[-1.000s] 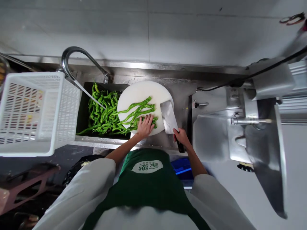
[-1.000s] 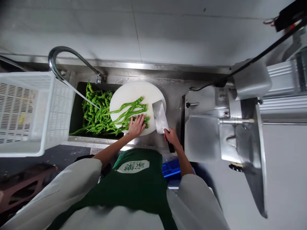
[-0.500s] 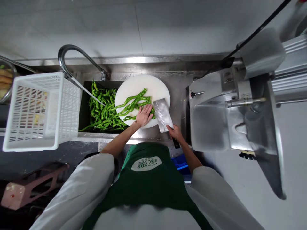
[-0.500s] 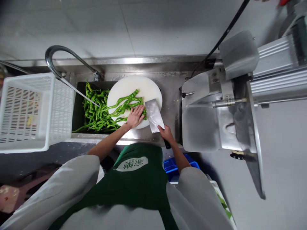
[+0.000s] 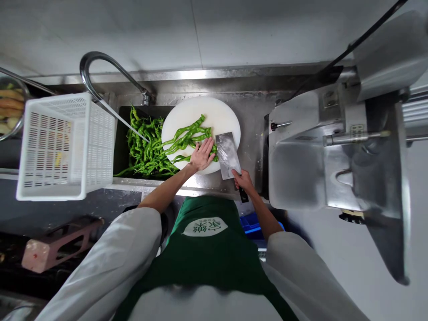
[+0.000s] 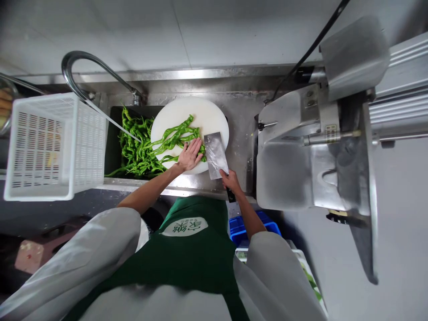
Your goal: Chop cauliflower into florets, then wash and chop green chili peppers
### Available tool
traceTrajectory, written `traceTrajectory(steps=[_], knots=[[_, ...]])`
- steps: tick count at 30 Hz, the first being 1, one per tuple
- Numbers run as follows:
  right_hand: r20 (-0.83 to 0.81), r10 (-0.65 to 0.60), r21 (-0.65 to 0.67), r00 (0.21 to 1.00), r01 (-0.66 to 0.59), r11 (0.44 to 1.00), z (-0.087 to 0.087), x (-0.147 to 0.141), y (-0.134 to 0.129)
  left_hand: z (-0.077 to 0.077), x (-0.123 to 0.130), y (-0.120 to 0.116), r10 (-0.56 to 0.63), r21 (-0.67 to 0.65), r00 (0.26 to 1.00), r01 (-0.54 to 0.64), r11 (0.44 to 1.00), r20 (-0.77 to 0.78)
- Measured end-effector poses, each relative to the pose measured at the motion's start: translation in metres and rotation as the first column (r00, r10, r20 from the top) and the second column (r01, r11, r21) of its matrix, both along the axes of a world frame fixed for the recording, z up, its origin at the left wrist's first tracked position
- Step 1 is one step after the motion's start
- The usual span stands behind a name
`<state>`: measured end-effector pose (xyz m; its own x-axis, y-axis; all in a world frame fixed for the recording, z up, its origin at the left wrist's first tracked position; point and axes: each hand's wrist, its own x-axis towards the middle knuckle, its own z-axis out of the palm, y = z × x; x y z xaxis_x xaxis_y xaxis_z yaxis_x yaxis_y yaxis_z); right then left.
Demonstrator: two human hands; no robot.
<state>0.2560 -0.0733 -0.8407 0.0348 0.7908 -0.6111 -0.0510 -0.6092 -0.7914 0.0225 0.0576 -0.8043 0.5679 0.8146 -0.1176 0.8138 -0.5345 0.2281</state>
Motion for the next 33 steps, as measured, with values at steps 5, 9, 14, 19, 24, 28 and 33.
traceTrajectory(steps=[5, 9, 14, 19, 24, 28, 33], knots=[[0.02, 0.046, -0.013, 0.999, -0.046, 0.999, -0.006, 0.005, -0.01, -0.004, -0.001, 0.002, -0.012, 0.017, 1.0, 0.012, 1.0, -0.006], [0.053, 0.063, -0.044, 0.997, -0.061, 0.997, -0.006, -0.004, -0.009, -0.002, 0.0, 0.003, -0.013, 0.004, 1.0, 0.013, 1.0, -0.008], [0.117, 0.055, -0.034, 0.992, -0.051, 0.998, -0.001, -0.022, 0.0, 0.009, -0.008, -0.003, 0.055, 0.034, 0.998, -0.056, 0.998, 0.029], [0.184, 0.129, -0.094, 0.975, -0.113, 0.989, 0.005, -0.013, -0.008, 0.003, -0.018, -0.005, 0.214, 0.068, 0.977, -0.215, 0.974, 0.027], [0.193, 0.202, -0.115, 0.96, -0.182, 0.977, 0.007, -0.013, -0.002, -0.006, -0.019, 0.001, 0.166, 0.037, 0.985, -0.168, 0.985, 0.045], [0.182, 0.215, -0.125, 0.96, -0.194, 0.973, 0.005, -0.022, -0.001, -0.007, -0.021, 0.004, 0.16, 0.029, 0.985, -0.162, 0.986, 0.056], [0.18, 0.247, -0.12, 0.952, -0.228, 0.966, 0.005, -0.042, -0.004, -0.005, -0.019, 0.004, 0.155, 0.021, 0.986, -0.156, 0.988, 0.056]])
